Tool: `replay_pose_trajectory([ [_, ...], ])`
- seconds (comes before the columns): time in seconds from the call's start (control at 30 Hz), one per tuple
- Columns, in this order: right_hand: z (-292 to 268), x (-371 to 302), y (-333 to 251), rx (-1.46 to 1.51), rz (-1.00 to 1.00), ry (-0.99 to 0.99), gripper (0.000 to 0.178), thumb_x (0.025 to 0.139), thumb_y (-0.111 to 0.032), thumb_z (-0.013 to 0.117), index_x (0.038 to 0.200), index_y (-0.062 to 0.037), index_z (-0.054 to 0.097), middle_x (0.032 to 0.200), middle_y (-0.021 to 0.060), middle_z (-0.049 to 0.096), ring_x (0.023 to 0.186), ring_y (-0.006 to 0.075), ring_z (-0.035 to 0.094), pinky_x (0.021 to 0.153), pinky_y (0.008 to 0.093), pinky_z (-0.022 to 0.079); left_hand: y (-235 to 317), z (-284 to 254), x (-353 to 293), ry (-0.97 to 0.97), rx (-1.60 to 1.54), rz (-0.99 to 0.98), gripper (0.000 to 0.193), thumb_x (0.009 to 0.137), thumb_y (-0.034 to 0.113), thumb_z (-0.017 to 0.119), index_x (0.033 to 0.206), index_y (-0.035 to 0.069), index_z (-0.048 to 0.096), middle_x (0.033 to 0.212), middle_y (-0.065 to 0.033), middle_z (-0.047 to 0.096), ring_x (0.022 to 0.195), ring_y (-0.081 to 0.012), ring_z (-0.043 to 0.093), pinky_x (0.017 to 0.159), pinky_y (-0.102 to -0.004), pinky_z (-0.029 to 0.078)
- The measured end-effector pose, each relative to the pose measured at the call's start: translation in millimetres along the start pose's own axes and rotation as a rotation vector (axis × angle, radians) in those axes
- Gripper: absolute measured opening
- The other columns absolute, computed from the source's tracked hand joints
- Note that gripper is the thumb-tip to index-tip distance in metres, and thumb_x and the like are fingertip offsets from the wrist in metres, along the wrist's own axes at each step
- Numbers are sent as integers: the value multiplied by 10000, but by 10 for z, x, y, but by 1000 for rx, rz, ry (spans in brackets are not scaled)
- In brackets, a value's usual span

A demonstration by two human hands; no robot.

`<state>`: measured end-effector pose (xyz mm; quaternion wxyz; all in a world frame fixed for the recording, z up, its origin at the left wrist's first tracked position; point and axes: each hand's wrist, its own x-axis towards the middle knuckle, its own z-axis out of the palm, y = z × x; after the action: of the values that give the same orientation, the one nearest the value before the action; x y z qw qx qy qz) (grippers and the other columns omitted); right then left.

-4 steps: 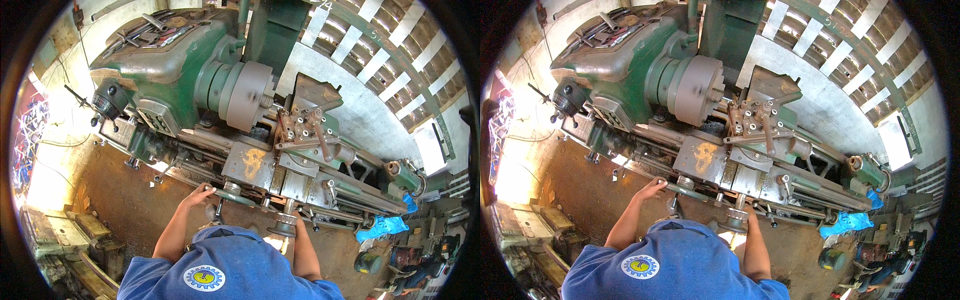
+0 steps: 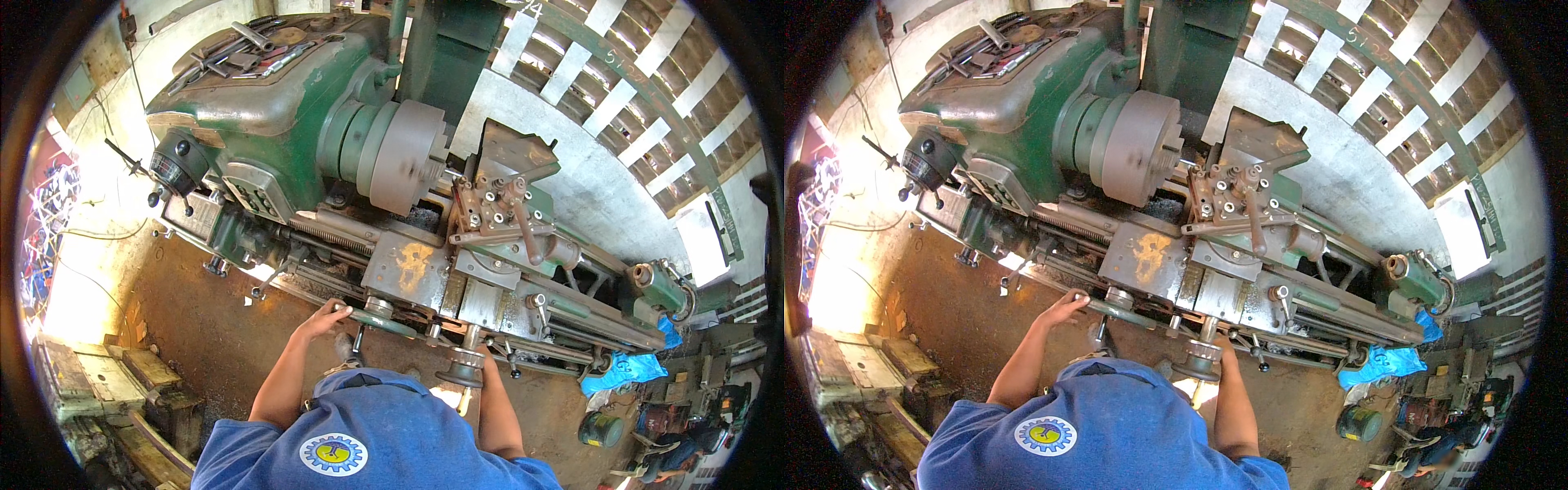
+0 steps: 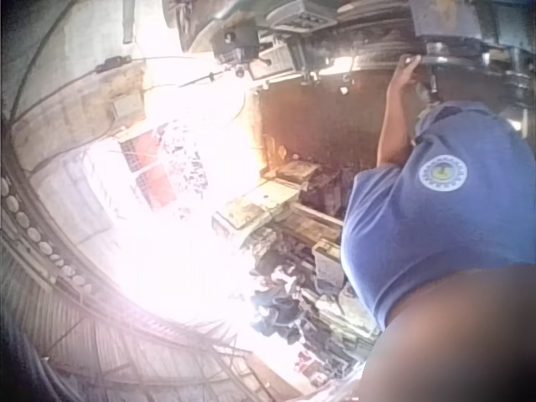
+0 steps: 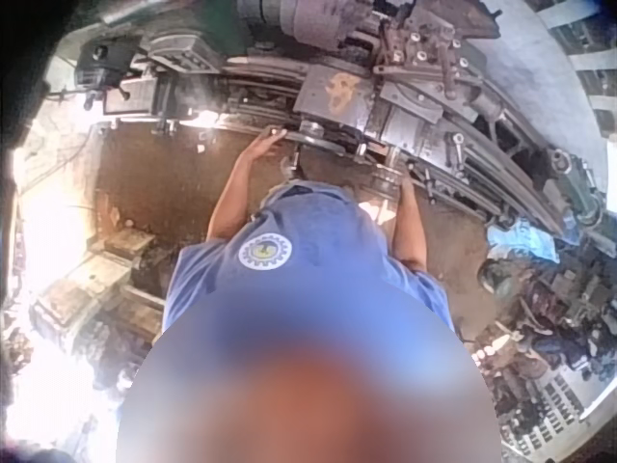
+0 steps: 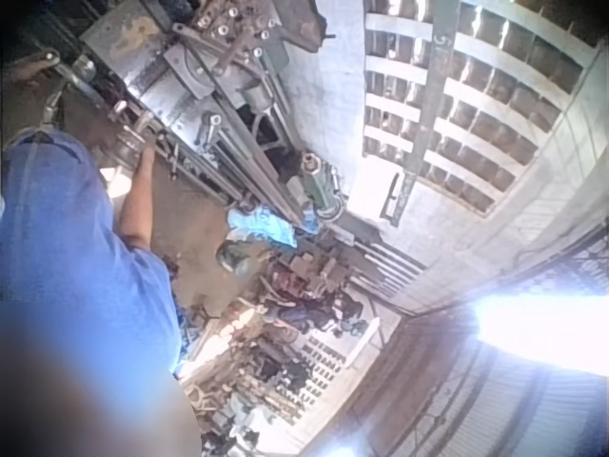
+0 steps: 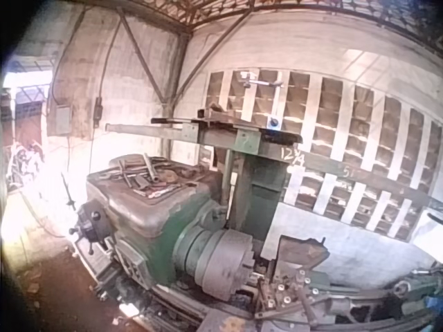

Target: The person operates a metal lathe, turning handwheels to advance the carriage and tool post while the chuck rotates a cylindrical workpiece. The person briefly adjusts a lever on the headstock and returns to turning the handwheels, continuing the machining process.

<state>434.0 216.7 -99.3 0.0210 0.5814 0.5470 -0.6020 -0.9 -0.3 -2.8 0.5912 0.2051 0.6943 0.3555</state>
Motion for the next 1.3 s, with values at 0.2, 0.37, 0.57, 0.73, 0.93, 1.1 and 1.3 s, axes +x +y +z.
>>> replay_pose_trajectory([
  [0.2,31,161,52,-48,-57,-5,372,770,-162,657,1077,43,619,962,155,680,762,225,632,678,364,504,15,-7,-6,-8,17,-5,709,815,633,607,1290,143,416,1271,-131,490,1116,-287,530,881,-485,447],
  [0.37,20,216,109,-126,-12,6,385,782,-204,640,1088,28,614,941,172,679,749,238,638,679,376,505,23,-13,-15,-14,11,-16,706,820,624,608,1302,149,407,1299,-141,468,1138,-315,523,895,-499,452],
  [0.57,-14,204,131,-105,-109,-21,367,776,-228,650,1029,37,633,891,171,683,731,229,637,673,375,504,18,-3,-22,4,4,-14,692,817,627,609,1295,167,412,1297,-139,473,1129,-320,536,898,-501,451],
  [0.73,0,226,102,-104,-69,-5,347,777,-227,651,1004,35,639,875,163,680,719,223,632,660,373,501,41,-9,-43,-29,-8,-21,622,851,606,573,1282,184,422,1327,-120,449,1181,-309,483,914,-486,443],
  [0.93,13,206,76,-103,-54,5,325,778,-226,653,974,32,645,856,154,677,705,217,627,644,371,496,33,-3,-38,-23,-21,-1,643,828,624,594,1267,182,434,1292,-118,475,1143,-302,517,914,-497,436],
  [1.1,13,201,67,-99,-42,15,307,778,-225,655,949,30,651,840,147,674,693,212,622,631,368,492,31,-9,-28,-22,-20,-14,654,823,632,594,1269,184,431,1302,-124,472,1146,-307,519,921,-504,433],
  [1.3,8,187,67,-96,-31,25,288,779,-225,656,920,27,658,821,138,671,679,206,617,615,366,488,45,-5,-43,-29,3,-16,633,844,623,570,1276,186,421,1334,-125,449,1157,-315,505,918,-488,444],
])
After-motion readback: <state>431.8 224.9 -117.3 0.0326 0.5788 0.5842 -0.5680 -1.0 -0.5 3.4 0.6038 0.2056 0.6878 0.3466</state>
